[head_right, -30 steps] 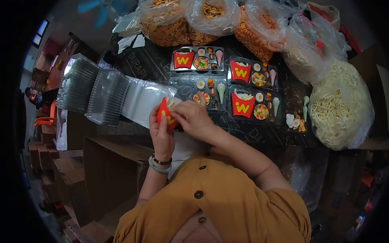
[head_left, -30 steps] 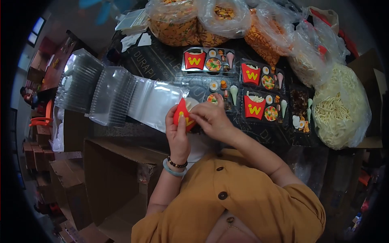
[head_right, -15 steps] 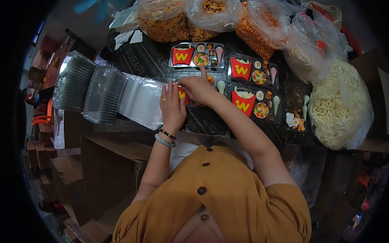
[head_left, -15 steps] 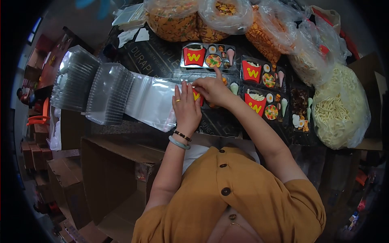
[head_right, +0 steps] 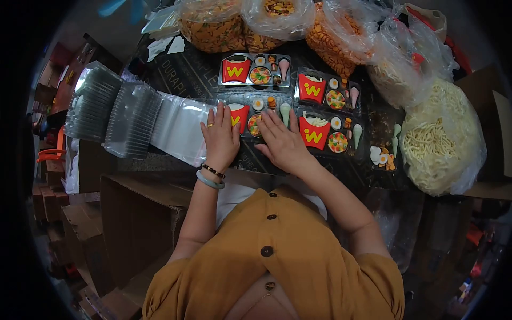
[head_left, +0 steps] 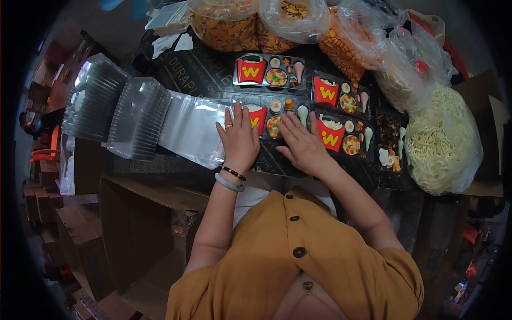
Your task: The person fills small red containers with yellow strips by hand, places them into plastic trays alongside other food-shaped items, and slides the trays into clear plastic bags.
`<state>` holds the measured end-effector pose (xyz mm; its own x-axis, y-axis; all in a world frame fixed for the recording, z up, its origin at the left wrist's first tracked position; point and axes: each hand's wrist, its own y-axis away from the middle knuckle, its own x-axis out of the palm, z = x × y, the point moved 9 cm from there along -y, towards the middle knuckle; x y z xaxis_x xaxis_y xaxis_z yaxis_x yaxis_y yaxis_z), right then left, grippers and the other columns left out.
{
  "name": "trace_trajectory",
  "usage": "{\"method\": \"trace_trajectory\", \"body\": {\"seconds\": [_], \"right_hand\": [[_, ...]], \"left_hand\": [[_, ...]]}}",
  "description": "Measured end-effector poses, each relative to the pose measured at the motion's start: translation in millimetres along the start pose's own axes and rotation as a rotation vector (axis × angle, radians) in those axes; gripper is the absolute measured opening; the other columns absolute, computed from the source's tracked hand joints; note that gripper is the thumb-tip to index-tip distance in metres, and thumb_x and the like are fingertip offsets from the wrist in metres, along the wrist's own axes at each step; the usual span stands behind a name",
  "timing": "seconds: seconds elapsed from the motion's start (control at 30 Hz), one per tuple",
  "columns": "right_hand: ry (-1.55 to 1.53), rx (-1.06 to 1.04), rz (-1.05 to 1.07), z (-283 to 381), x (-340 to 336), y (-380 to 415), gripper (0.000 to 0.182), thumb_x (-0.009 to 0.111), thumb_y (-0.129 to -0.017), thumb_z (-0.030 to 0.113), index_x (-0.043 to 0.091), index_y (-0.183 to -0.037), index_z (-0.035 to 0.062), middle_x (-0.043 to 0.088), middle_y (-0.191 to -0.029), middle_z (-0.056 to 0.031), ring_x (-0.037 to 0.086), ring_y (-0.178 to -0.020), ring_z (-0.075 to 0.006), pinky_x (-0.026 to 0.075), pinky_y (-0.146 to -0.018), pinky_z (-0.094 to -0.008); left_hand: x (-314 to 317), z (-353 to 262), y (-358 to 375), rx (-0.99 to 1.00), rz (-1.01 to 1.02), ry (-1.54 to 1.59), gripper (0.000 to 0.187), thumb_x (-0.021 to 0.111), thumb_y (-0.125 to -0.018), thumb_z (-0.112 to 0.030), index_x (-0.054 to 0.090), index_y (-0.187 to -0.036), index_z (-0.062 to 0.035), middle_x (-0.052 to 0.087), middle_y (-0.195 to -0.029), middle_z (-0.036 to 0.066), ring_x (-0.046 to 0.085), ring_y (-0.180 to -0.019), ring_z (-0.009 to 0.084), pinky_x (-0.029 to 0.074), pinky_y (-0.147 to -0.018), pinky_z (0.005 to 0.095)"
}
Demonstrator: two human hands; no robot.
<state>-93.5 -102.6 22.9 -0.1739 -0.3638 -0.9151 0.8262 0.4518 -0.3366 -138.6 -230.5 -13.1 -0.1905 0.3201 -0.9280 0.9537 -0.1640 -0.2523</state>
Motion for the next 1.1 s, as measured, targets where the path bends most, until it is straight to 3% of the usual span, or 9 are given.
{"method": "trace_trajectory", "body": {"seconds": [0.2, 0.3, 0.37, 0.4, 0.5, 0.83, 1.03, 1.1], "right_hand": [[0.024, 0.056, -0.019, -2, 10, 0, 0.05, 0.058, -0.084, 0.03, 0.046, -0.124, 0.0023, 0.046, -0.129, -0.013, 0.038, -0.126, -0.0257, 0.008, -0.104, -0.0591], [-0.052, 0.032, -0.025, -12, 5, -7, 0.039, 0.059, -0.084, 0.025, 0.053, -0.116, 0.0044, 0.051, -0.123, -0.0118, 0.042, -0.122, -0.0263, 0.012, -0.104, -0.0579], [-0.206, 0.197, -0.18, -45, -22, -3, 0.023, 0.06, -0.083, 0.019, 0.061, -0.104, 0.0079, 0.056, -0.115, -0.0095, 0.048, -0.113, -0.026, 0.018, -0.102, -0.0561], [-0.142, 0.201, -0.247, -48, -35, -2, 0.019, 0.062, -0.08, 0.011, 0.064, -0.098, 0.012, 0.058, -0.108, -0.007, 0.053, -0.105, -0.0245, 0.024, -0.1, -0.0526], [-0.087, 0.146, -0.172, -46, -28, -2, 0.016, 0.065, -0.076, 0.01, 0.065, -0.093, 0.0114, 0.058, -0.105, -0.005, 0.053, -0.103, -0.0226, 0.023, -0.1, -0.052], [-0.043, 0.135, -0.101, -36, -6, -14, 0.011, 0.067, -0.071, 0.008, 0.063, -0.081, 0.0088, 0.057, -0.099, -0.0029, 0.052, -0.103, -0.0199, 0.019, -0.101, -0.0539], [0.102, 0.06, -0.225, -25, -10, -19, 0.008, 0.061, -0.074, 0.006, 0.058, -0.081, 0.0053, 0.057, -0.101, -0.0055, 0.052, -0.103, -0.0222, 0.019, -0.1, -0.055], [-0.021, 0.107, -0.311, -29, -36, -6, 0.008, 0.059, -0.076, 0.007, 0.057, -0.082, 0.0029, 0.056, -0.099, -0.0091, 0.052, -0.103, -0.0247, 0.027, -0.098, -0.0489]], "left_hand": [[0, 1, 1, 0.0, -0.008, 0.015, 0.051, 0.054, -0.084, -0.021, 0.039, -0.129, -0.0007, 0.031, -0.14, 0.017, 0.026, -0.13, 0.0395, 0.018, -0.101, 0.0605], [-18, -7, 1, 0.012, -0.103, 0.053, 0.05, 0.055, -0.084, -0.018, 0.041, -0.129, -0.0026, 0.031, -0.141, 0.016, 0.025, -0.13, 0.0392, 0.016, -0.102, 0.0604], [-32, -24, 9, 0.16, -0.159, 0.104, 0.046, 0.056, -0.083, -0.016, 0.045, -0.126, -0.0043, 0.036, -0.138, 0.013, 0.028, -0.13, 0.0359, 0.013, -0.103, 0.0596], [-31, -26, 11, 0.158, -0.157, 0.106, 0.046, 0.056, -0.083, -0.016, 0.045, -0.126, -0.0043, 0.036, -0.138, 0.013, 0.028, -0.13, 0.0359, 0.013, -0.103, 0.0596], [-19, -52, 19, 0.348, -0.087, 0.163, 0.039, 0.058, -0.082, -0.018, 0.053, -0.118, -0.0049, 0.046, -0.13, 0.009, 0.033, -0.128, 0.0295, 0.01, -0.105, 0.0588], [1, -58, 25, 0.369, -0.016, 0.118, 0.04, 0.057, -0.083, -0.018, 0.052, -0.12, -0.005, 0.045, -0.131, 0.007, 0.033, -0.129, 0.0282, 0.011, -0.105, 0.0594], [-1, -60, 26, 0.375, -0.006, 0.128, 0.041, 0.057, -0.083, -0.018, 0.051, -0.121, -0.0045, 0.045, -0.132, 0.006, 0.032, -0.129, 0.0278, 0.01, -0.105, 0.0593], [-13, -59, 28, 0.387, -0.054, 0.206, 0.042, 0.059, -0.081, -0.016, 0.05, -0.121, -0.0037, 0.045, -0.13, 0.009, 0.033, -0.128, 0.0309, 0.015, -0.105, 0.0562]]}}
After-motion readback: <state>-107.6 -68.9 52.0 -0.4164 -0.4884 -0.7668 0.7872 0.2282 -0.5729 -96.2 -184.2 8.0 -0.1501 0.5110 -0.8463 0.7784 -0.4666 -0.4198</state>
